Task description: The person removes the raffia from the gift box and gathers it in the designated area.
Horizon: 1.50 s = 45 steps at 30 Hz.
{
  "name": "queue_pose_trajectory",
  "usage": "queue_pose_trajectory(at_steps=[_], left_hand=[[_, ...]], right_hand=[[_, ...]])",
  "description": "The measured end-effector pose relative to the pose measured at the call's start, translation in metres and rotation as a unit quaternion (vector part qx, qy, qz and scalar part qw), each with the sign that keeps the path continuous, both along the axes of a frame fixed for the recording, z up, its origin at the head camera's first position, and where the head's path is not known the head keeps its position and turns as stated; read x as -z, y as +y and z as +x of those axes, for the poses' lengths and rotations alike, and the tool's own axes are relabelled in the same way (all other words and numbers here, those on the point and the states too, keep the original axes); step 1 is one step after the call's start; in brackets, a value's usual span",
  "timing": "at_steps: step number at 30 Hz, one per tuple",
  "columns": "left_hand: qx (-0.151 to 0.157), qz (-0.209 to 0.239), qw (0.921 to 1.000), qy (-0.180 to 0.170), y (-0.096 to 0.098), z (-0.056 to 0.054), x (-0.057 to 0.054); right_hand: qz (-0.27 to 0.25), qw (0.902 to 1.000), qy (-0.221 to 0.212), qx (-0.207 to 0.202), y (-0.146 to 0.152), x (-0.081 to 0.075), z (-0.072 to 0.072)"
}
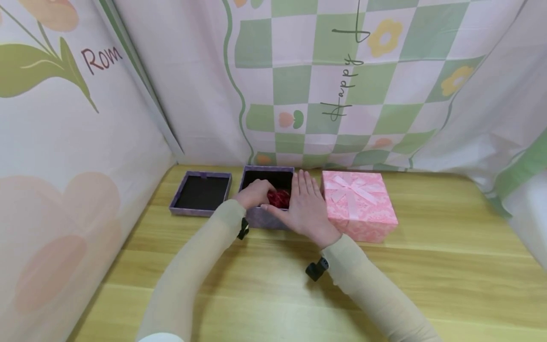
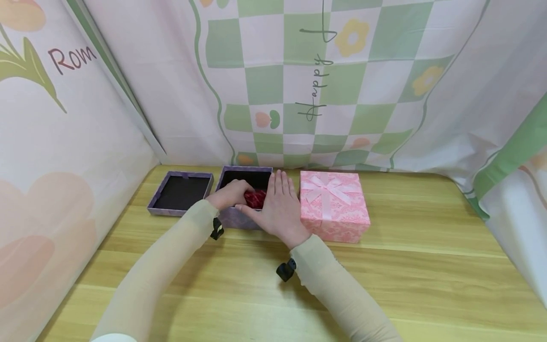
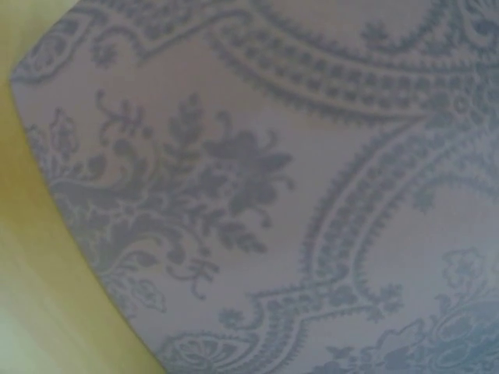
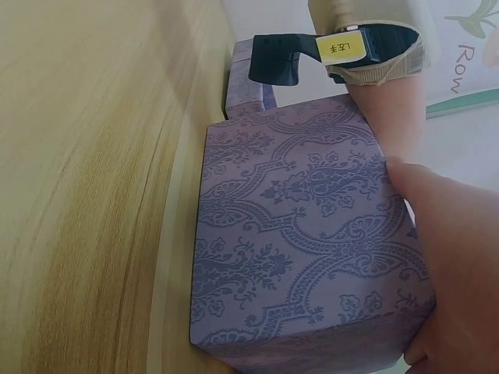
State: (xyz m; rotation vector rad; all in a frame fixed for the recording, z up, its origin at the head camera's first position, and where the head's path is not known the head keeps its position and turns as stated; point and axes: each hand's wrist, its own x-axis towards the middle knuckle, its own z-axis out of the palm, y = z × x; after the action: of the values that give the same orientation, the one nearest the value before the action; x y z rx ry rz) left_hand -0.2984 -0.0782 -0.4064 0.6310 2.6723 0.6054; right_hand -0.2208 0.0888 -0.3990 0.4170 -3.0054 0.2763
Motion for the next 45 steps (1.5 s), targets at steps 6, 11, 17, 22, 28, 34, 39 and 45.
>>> queue_pose_trajectory(at_steps=[6, 11, 17, 22, 28, 34, 39, 45], left_hand=[[0.001, 0.023, 0.9988, 0.044, -0.003, 0.001, -0.004], [-0.005, 0.051, 0.9944, 0.092, -0.004, 0.001, -0.01], [-0.015, 0.072, 0.9913, 0.109, -0.006, -0.001, -0.023], [-0.02, 0.098, 0.9872, 0.124, -0.01, -0.001, -0.035], [-0.025, 0.15, 0.9801, 0.127, -0.015, 0.004, -0.049], [-0.023, 0.181, 0.9731, 0.141, -0.016, 0.01, -0.063], [-0.037, 0.194, 0.9667, 0.162, -0.019, 0.016, -0.073], [-0.025, 0.243, 0.9521, 0.184, -0.024, 0.025, -0.088]], right_hand=[[0.001, 1.0, 0.0, 0.0, -0.001, 0.001, 0.0], [-0.001, 1.0, 0.0, 0.001, -0.001, 0.001, -0.001], [-0.006, 1.0, 0.003, 0.0, -0.001, 0.001, -0.001], [-0.008, 1.0, 0.003, 0.0, -0.002, 0.0, -0.001], [-0.007, 1.0, 0.002, 0.003, -0.002, 0.0, 0.0], [-0.02, 0.9998, 0.003, 0.005, -0.002, -0.001, 0.001], [-0.024, 0.9997, 0.007, 0.003, -0.001, -0.001, 0.001], [-0.023, 0.9997, 0.003, 0.002, -0.001, -0.001, 0.0]])
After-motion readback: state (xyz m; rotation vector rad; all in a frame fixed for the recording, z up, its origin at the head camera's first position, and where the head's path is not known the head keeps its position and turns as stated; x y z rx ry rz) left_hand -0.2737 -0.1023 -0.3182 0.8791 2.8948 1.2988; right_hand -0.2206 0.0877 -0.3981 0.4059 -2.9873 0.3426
